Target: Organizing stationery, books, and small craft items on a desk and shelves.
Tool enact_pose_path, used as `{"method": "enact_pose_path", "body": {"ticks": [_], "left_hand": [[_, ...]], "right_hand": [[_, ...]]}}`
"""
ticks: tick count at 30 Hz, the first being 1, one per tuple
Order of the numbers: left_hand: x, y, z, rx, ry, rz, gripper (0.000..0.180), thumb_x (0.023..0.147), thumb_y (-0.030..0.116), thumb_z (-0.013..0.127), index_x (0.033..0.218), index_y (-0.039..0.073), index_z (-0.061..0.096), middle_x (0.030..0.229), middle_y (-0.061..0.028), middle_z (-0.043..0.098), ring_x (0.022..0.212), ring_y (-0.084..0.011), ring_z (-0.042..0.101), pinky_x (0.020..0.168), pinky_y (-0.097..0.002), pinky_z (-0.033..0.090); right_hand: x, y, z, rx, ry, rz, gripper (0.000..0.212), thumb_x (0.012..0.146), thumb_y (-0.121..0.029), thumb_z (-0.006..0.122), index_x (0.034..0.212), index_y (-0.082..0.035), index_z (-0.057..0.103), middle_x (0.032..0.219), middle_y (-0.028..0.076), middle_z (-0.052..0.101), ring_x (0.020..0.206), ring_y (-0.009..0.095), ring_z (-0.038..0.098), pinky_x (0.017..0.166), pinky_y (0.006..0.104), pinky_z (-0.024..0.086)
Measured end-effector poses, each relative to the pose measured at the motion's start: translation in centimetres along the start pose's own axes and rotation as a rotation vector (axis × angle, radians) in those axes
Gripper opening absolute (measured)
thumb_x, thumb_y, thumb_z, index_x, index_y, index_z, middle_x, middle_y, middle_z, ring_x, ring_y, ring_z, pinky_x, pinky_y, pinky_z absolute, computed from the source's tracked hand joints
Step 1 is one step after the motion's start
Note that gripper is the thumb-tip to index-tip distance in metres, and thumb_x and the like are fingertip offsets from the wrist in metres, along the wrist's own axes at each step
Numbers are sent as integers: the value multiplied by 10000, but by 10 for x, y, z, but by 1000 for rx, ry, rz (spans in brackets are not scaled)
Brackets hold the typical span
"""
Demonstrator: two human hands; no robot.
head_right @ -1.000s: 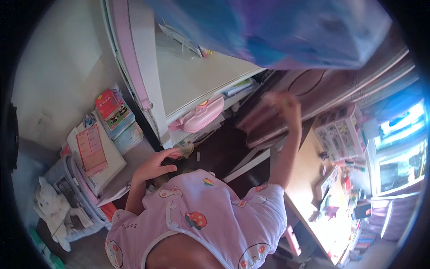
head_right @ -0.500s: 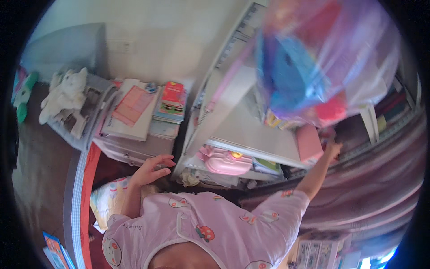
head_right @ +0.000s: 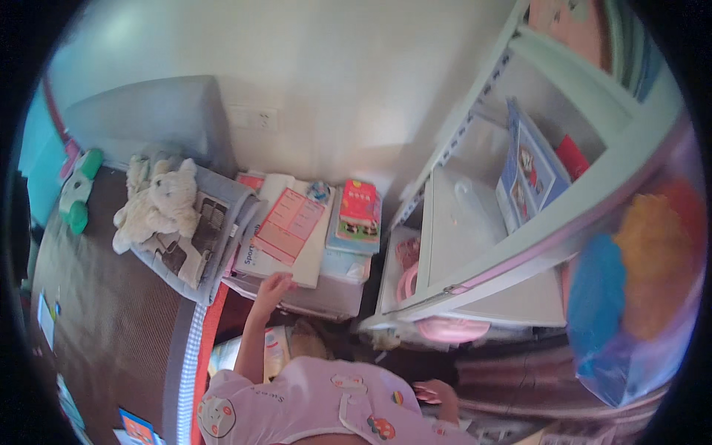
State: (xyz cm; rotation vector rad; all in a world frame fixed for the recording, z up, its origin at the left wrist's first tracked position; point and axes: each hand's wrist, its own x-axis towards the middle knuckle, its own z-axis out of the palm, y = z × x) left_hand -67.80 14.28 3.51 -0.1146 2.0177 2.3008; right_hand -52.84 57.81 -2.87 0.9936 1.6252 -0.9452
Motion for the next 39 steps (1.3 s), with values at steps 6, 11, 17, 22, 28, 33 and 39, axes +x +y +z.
{"method": "enact_pose_path", "body": {"ticks": [6, 11, 17, 22, 28, 33, 39], "left_hand": [[100, -45, -26, 145, -182, -158, 240, 793, 169, 477, 933, -24, 491, 817, -80, 550, 735, -133, 518, 679, -250, 411], [153, -87, -14, -46, -240, -546, 257, 780, 252, 473, 920, 41, 517, 806, -56, 556, 736, -120, 526, 588, -218, 393], [178, -127, 8, 251, -346, -637, 246, 729, 252, 506, 907, 82, 508, 802, -16, 548, 729, -139, 527, 588, -260, 376], [165, -117, -38, -367, -69, -824, 273, 754, 264, 484, 926, 52, 480, 869, -67, 538, 802, -163, 520, 632, -261, 393], [155, -101, -52, -572, -134, -1001, 276, 772, 259, 464, 929, 32, 466, 950, -81, 515, 946, -191, 464, 755, -300, 381], [169, -134, -7, -686, -340, -1046, 205, 746, 235, 500, 873, 77, 470, 951, -19, 504, 953, -152, 439, 792, -304, 337], [203, -188, 44, -727, -78, -920, 227, 600, 35, 479, 773, 175, 435, 776, 83, 470, 783, -80, 423, 762, -280, 250]], "right_hand": [[143, -76, 119, -950, 60, -875, 260, 738, -258, 440, 708, -32, 565, 652, 143, 560, 598, 246, 563, 515, 357, 443], [97, -212, 204, 174, 67, -596, 256, 762, -309, 455, 783, -59, 509, 629, 80, 538, 567, 158, 535, 490, 304, 414], [93, -257, 223, 21, 232, -1053, 260, 771, -305, 455, 797, -56, 524, 655, 71, 529, 554, 115, 495, 505, 239, 399], [108, -317, 190, 773, -301, -634, 242, 772, -260, 462, 893, -51, 484, 836, 96, 540, 809, 160, 528, 656, 277, 430], [133, -378, 152, 1379, -332, -618, 501, 748, -345, 485, 1129, -58, 330, 1161, 106, 370, 1097, 201, 326, 898, 418, 244], [133, -395, 152, 1598, -325, -451, 829, 630, -567, 511, 1184, -15, 237, 1154, 78, 327, 1133, 178, 257, 951, 407, 109], [121, -408, 147, 1614, -309, -400, 918, 569, -607, 538, 1191, -14, 217, 1165, 94, 292, 1127, 202, 250, 947, 427, 114]]}}
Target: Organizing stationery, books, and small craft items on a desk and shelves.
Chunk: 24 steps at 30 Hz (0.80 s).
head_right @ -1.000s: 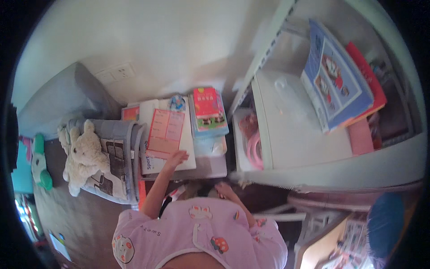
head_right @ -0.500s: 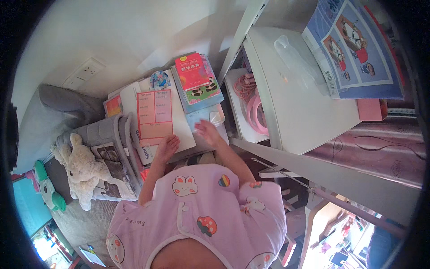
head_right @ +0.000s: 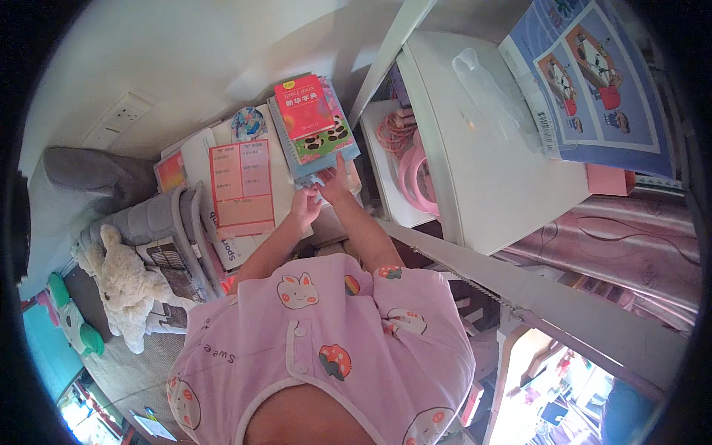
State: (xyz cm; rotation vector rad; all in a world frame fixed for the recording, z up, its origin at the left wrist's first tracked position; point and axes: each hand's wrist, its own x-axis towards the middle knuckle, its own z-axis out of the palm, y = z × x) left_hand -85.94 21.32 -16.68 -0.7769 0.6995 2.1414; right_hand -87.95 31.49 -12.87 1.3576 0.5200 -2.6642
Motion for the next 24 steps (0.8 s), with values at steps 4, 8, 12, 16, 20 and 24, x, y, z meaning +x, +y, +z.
{"method": "enact_pose_path", "body": {"ticks": [4, 8, 12, 16, 20, 24], "left_hand": [[10, -4, 11, -48, 63, 112, 395, 522, -34, 405, 864, 163, 422, 864, 80, 456, 813, -71, 410, 815, -293, 190], [12, 4, 23, -41, 149, 152, 357, 492, -31, 421, 801, 146, 438, 762, 51, 411, 695, -97, 387, 762, -293, 243], [21, 6, 10, -43, 123, 97, 428, 489, -45, 411, 874, 143, 425, 806, 44, 401, 725, -99, 365, 798, -312, 230], [21, 4, 5, -24, 127, 67, 433, 521, -54, 427, 907, 141, 430, 881, 57, 427, 813, -90, 370, 778, -330, 240], [19, 7, 15, -97, 150, 25, 402, 541, -47, 424, 892, 150, 431, 861, 57, 422, 794, -96, 384, 784, -339, 239], [13, 18, 23, -80, 118, 72, 316, 602, -54, 428, 851, 140, 416, 849, 54, 438, 843, -95, 392, 866, -374, 209]], "right_hand": [[0, 0, 8, 35, 16, -38, 925, 555, -596, 565, 1186, -15, 218, 1153, 97, 292, 1106, 218, 263, 942, 443, 131], [12, -6, -2, 290, -1, 27, 765, 641, -491, 569, 1167, -37, 249, 1138, 103, 309, 1063, 214, 312, 892, 385, 271], [15, -4, -3, 258, -83, -101, 770, 594, -393, 671, 1090, 37, 268, 1072, 110, 318, 1012, 228, 344, 900, 340, 299], [3, -12, 9, 147, -58, -94, 717, 585, -371, 682, 1093, -46, 293, 1012, 103, 326, 909, 228, 365, 830, 355, 339], [-3, -27, 21, 78, -29, -96, 656, 588, -336, 680, 1071, -83, 317, 996, 100, 318, 888, 227, 358, 784, 371, 357], [-27, -44, 49, -14, -9, -86, 556, 596, -269, 652, 1029, -104, 344, 990, 103, 310, 890, 228, 350, 734, 368, 393]]}}
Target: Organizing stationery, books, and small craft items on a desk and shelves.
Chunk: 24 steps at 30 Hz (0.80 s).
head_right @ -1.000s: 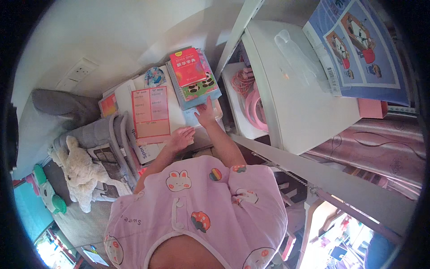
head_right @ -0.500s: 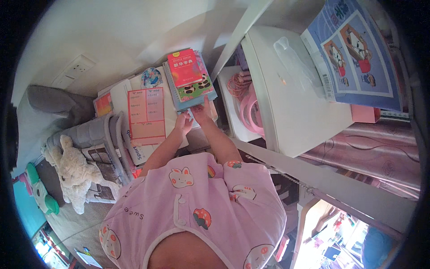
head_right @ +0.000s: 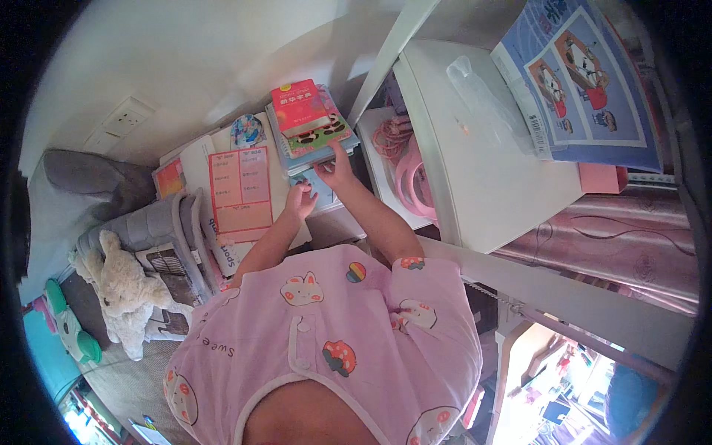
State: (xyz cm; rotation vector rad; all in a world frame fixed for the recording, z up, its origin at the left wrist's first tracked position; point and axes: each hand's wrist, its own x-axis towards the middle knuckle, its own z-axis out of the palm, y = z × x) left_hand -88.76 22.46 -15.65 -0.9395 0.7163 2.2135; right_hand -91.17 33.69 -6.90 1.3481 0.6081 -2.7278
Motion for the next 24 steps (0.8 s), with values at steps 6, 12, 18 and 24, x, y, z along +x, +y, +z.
{"method": "enact_pose_path", "body": {"ticks": [6, 12, 18, 24], "left_hand": [[-1, 5, 3, -49, 50, -3, 233, 645, 11, 473, 835, 136, 422, 862, 51, 465, 898, -132, 396, 893, -393, 182], [-38, 37, 34, -234, -224, -14, 602, 712, 330, 466, 1201, 74, 226, 1207, -62, 309, 1119, -209, 288, 932, -462, 132], [-71, 81, 76, -511, -397, -146, 789, 665, 612, 427, 1216, 85, 228, 1229, -144, 270, 1134, -318, 255, 913, -498, 201], [-38, 101, 89, -89, -187, -45, 541, 696, 407, 561, 1117, 118, 382, 1133, -127, 372, 1026, -313, 358, 785, -394, 404]], "right_hand": [[-22, -22, 55, -54, 91, -18, 538, 566, -296, 620, 1023, -145, 380, 1004, 86, 340, 893, 215, 358, 724, 335, 371], [-12, -26, 55, -113, 24, -11, 558, 563, -289, 644, 1002, -70, 377, 957, 96, 375, 867, 216, 387, 687, 345, 416], [-15, -21, 48, -43, 38, 99, 533, 613, -278, 585, 1072, -124, 363, 1028, 96, 373, 948, 217, 367, 746, 348, 371], [-13, -5, 29, 131, -138, 79, 424, 677, -286, 571, 1026, -110, 405, 960, 65, 441, 914, 183, 422, 757, 340, 365]]}}
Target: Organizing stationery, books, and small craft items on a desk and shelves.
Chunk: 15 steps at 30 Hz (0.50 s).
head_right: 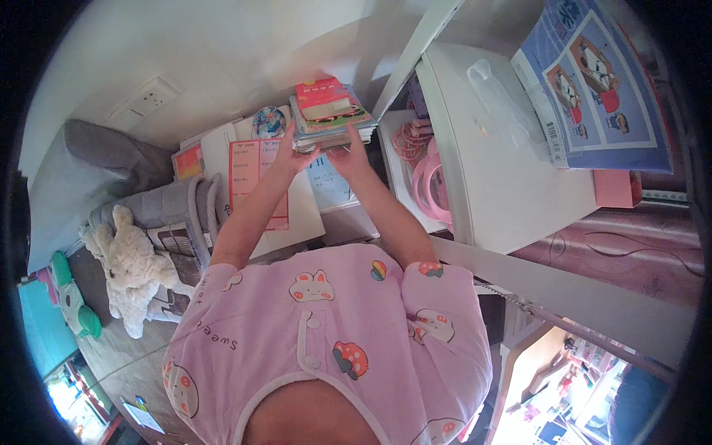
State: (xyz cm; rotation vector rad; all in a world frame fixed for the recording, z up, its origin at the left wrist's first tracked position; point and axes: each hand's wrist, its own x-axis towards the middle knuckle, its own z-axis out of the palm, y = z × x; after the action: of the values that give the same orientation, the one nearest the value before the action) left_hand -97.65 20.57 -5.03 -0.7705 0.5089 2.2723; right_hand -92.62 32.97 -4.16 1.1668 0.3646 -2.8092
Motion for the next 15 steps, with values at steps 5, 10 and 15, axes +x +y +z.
{"method": "enact_pose_path", "body": {"ticks": [5, 10, 15], "left_hand": [[17, -4, -2, -19, 74, -28, 513, 679, 344, 604, 1090, 111, 403, 1105, -124, 387, 1000, -310, 363, 741, -361, 437], [12, -5, 0, 18, 75, 2, 555, 649, 336, 633, 1091, 105, 388, 1138, -148, 328, 1061, -373, 280, 747, -341, 448], [10, -10, 15, -22, 195, -41, 616, 624, 357, 643, 1107, 99, 362, 1152, -142, 296, 1051, -368, 266, 796, -345, 410]], "right_hand": [[-4, 50, -73, -424, -16, -35, 235, 722, -243, 513, 912, -120, 451, 824, 26, 498, 797, 153, 476, 683, 289, 371], [16, 130, -54, -1402, -85, -219, 291, 742, -223, 498, 979, -59, 458, 913, 44, 515, 839, 165, 501, 699, 304, 412], [36, 138, -54, -1500, -171, -443, 289, 732, -222, 515, 954, -41, 485, 901, 54, 530, 834, 162, 508, 702, 296, 413]]}}
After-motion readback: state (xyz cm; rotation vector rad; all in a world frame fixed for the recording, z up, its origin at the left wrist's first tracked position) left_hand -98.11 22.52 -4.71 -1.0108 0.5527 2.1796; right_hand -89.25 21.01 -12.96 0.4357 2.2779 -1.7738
